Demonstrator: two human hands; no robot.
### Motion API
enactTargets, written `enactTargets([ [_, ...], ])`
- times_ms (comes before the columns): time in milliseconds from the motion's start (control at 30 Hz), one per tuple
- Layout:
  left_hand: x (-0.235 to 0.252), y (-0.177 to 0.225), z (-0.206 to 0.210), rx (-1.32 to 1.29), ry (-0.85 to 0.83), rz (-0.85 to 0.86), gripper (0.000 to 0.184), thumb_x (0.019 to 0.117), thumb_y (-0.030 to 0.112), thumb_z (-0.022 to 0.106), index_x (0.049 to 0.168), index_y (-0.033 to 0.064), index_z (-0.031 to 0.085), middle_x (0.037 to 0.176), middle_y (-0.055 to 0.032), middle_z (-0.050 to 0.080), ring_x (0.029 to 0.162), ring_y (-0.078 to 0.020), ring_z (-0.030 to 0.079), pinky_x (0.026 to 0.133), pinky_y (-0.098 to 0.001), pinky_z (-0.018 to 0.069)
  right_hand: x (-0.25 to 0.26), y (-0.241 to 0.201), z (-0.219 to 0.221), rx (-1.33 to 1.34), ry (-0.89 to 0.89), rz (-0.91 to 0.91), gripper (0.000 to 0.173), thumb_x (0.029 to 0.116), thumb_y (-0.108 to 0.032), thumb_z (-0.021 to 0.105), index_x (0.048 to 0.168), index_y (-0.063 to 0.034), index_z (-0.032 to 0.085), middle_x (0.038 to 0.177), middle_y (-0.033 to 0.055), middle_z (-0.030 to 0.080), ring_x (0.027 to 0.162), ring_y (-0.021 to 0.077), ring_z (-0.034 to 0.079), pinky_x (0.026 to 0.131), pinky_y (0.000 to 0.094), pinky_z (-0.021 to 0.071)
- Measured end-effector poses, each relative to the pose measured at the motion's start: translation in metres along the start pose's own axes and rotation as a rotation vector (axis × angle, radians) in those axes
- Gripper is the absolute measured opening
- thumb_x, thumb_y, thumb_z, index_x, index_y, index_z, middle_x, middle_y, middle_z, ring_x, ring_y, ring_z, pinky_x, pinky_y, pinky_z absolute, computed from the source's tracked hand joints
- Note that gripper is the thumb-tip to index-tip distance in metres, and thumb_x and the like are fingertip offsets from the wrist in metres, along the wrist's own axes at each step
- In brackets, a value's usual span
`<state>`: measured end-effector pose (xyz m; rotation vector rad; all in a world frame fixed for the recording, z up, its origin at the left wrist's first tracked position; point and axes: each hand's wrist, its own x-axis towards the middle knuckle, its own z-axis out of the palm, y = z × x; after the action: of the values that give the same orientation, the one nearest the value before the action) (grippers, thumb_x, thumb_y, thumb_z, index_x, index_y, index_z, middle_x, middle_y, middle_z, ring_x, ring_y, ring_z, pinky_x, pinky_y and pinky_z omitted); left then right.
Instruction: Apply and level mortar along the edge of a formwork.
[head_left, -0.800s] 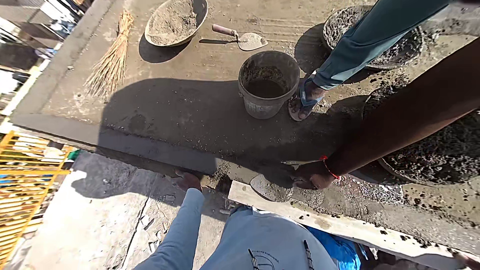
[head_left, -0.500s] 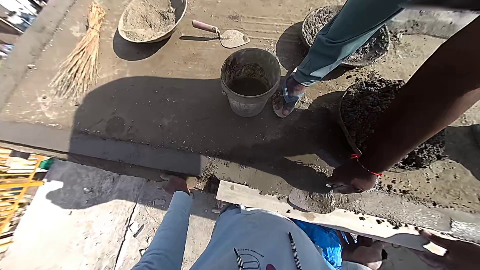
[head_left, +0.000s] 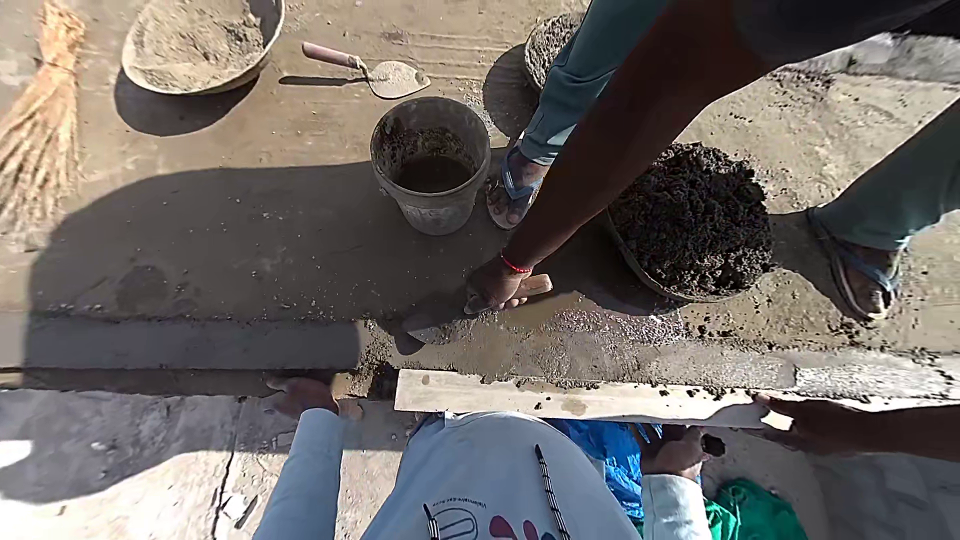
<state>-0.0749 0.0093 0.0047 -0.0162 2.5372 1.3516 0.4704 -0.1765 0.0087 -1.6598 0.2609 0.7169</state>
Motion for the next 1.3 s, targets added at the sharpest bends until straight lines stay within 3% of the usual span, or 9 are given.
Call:
enactTargets([
  [233, 0.002, 0.001, 0.000, 0.034, -0.001, 0.031, 0.061, 0.1102, 0.040, 0.035, 0.150, -0.0048, 0.041, 0.151, -0.0268, 0.048, 0.142, -0.0358, 0.046, 0.115, -0.0496, 0.0410, 0.001, 0.009, -0.003, 0.053, 0.016, 0.010, 0.075, 0.1047, -0.067, 0.014, 0.155, -0.0159, 0.037, 0.151, 0.0147, 0.048, 0.124, 0.0351, 0.059, 0.091, 0.0612, 0.0522],
  [333, 0.005, -0.001, -0.001, 0.065, 0.008, 0.023, 0.061, 0.1100, 0.041, 0.036, 0.151, -0.0048, 0.040, 0.150, -0.0281, 0.048, 0.142, -0.0375, 0.047, 0.114, -0.0514, 0.0413, -0.002, 0.019, 0.001, 0.038, 0.058, 0.007, 0.071, 0.1064, -0.064, 0.015, 0.150, -0.0142, 0.042, 0.143, 0.0159, 0.054, 0.113, 0.0341, 0.064, 0.083, 0.0584, 0.0544],
  [433, 0.005, -0.002, -0.001, 0.092, 0.021, 0.051, 0.063, 0.1093, 0.041, 0.037, 0.151, -0.0056, 0.040, 0.150, -0.0287, 0.048, 0.142, -0.0381, 0.047, 0.114, -0.0509, 0.0414, 0.003, 0.030, 0.002, 0.030, 0.030, 0.033, 0.060, 0.1097, -0.055, 0.020, 0.156, -0.0192, 0.034, 0.156, 0.0150, 0.043, 0.129, 0.0372, 0.056, 0.091, 0.0593, 0.0532],
  [500, 0.006, -0.002, -0.002, 0.086, 0.021, 0.050, 0.062, 0.1096, 0.041, 0.036, 0.152, -0.0049, 0.040, 0.149, -0.0276, 0.049, 0.141, -0.0372, 0.048, 0.114, -0.0510, 0.0419, -0.001, 0.033, 0.005, -0.013, 0.036, 0.063, 0.060, 0.1099, -0.055, 0.019, 0.156, -0.0209, 0.035, 0.155, 0.0140, 0.046, 0.127, 0.0369, 0.059, 0.088, 0.0592, 0.0538],
  [733, 0.010, -0.009, 0.002, 0.137, 0.012, 0.087, 0.061, 0.1095, 0.040, 0.032, 0.147, -0.0063, 0.046, 0.145, -0.0288, 0.053, 0.139, -0.0397, 0.049, 0.111, -0.0552, 0.0425, 0.003, 0.058, -0.004, -0.394, -0.103, 0.123, 0.073, 0.1096, -0.056, 0.010, 0.149, -0.0054, 0.046, 0.139, 0.0207, 0.062, 0.114, 0.0367, 0.065, 0.084, 0.0555, 0.0515],
  [867, 0.012, -0.011, 0.003, 0.160, 0.002, 0.092, 0.061, 0.1094, 0.041, 0.031, 0.147, -0.0055, 0.047, 0.144, -0.0287, 0.054, 0.137, -0.0402, 0.051, 0.110, -0.0565, 0.0433, 0.006, 0.078, -0.004, -0.522, -0.195, 0.213, 0.072, 0.1108, -0.052, 0.010, 0.145, -0.0031, 0.050, 0.132, 0.0210, 0.066, 0.112, 0.0377, 0.066, 0.084, 0.0556, 0.0501],
  [1033, 0.019, -0.015, 0.004, 0.266, 0.009, 0.131, 0.065, 0.1085, 0.044, 0.029, 0.148, -0.0050, 0.045, 0.146, -0.0298, 0.051, 0.140, -0.0417, 0.048, 0.112, -0.0578, 0.0413, 0.008, 0.097, -0.004, -0.654, -0.285, 0.240, 0.053, 0.1138, -0.035, 0.032, 0.139, 0.0077, 0.052, 0.135, 0.0282, 0.060, 0.119, 0.0364, 0.064, 0.098, 0.0509, 0.0516],
  [1167, 0.015, -0.013, 0.000, 0.409, 0.008, 0.166, 0.065, 0.1090, 0.044, 0.026, 0.146, -0.0055, 0.048, 0.142, -0.0288, 0.056, 0.136, -0.0406, 0.053, 0.109, -0.0572, 0.0444, 0.022, 0.107, -0.021, -1.003, -0.322, 0.116, 0.044, 0.1093, -0.032, 0.049, 0.127, 0.0042, 0.065, 0.128, 0.0237, 0.066, 0.119, 0.0338, 0.065, 0.105, 0.0504, 0.0497],
  [1300, 0.023, -0.019, 0.004, 0.378, -0.007, 0.162, 0.065, 0.1075, 0.044, 0.028, 0.141, -0.0064, 0.052, 0.134, -0.0280, 0.061, 0.128, -0.0402, 0.059, 0.102, -0.0582, 0.0491, 0.020, 0.098, -0.033, -1.403, -0.414, 0.045, 0.044, 0.1067, -0.033, 0.052, 0.133, -0.0002, 0.065, 0.139, 0.0195, 0.063, 0.134, 0.0313, 0.056, 0.116, 0.0496, 0.0392],
])
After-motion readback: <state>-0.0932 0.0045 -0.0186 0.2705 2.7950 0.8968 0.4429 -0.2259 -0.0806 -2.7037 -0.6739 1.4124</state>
